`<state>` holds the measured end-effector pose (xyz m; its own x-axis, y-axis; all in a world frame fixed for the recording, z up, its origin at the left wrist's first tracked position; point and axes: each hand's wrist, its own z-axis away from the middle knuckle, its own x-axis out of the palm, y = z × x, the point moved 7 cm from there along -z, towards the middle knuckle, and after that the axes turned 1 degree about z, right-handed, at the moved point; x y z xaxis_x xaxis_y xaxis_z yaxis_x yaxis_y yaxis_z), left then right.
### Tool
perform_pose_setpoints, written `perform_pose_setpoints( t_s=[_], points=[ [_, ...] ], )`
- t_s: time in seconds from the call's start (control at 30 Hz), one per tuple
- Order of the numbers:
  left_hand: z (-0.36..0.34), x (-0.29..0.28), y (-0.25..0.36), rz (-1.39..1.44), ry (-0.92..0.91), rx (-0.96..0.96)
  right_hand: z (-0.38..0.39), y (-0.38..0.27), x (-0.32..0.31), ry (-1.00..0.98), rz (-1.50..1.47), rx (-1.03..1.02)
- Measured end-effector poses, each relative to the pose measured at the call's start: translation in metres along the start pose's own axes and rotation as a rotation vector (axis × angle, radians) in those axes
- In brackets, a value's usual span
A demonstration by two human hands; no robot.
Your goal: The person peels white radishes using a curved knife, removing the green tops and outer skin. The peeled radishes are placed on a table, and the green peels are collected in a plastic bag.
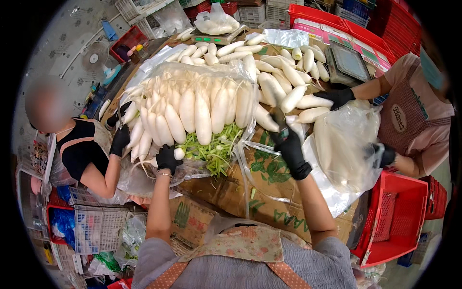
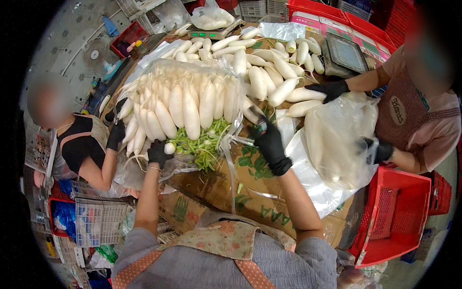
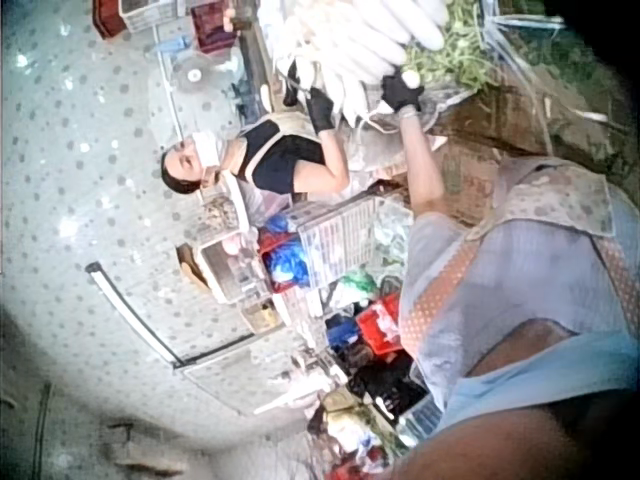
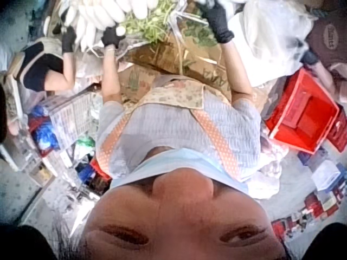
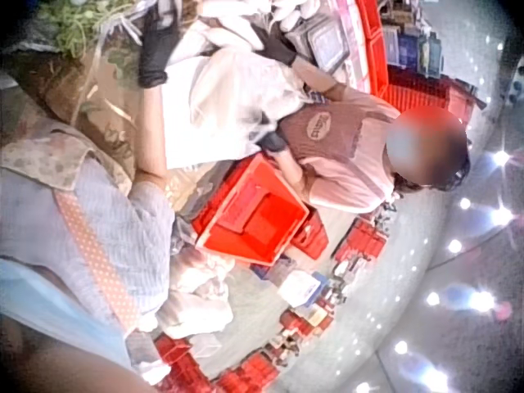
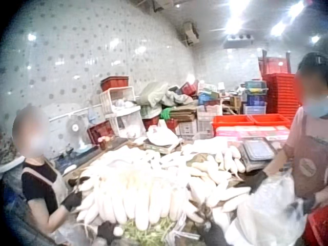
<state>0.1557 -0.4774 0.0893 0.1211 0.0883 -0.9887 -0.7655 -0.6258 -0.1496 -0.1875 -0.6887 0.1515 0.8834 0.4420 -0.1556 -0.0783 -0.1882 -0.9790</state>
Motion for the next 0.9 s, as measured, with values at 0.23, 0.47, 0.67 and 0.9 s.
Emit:
perform_pose_setpoints(
  t_s=[0.23,0.47,0.67,0.9],
  points=[
    [0.030,0.003,-0.031,0.513,0.268,0.068,0.052,0.019,0.061,-0.262,0.418,-0.213],
    [0.039,-0.093,0.043,1.190,0.229,0.161,0.051,-0.044,0.098,-0.228,0.469,-0.409],
    [0.059,-0.085,0.064,1.352,0.019,0.144,0.051,-0.068,0.137,-0.327,0.545,-0.587],
    [0.074,-0.095,0.069,1.214,0.146,0.201,0.043,-0.043,0.148,-0.433,0.658,-0.579]
  ],
)
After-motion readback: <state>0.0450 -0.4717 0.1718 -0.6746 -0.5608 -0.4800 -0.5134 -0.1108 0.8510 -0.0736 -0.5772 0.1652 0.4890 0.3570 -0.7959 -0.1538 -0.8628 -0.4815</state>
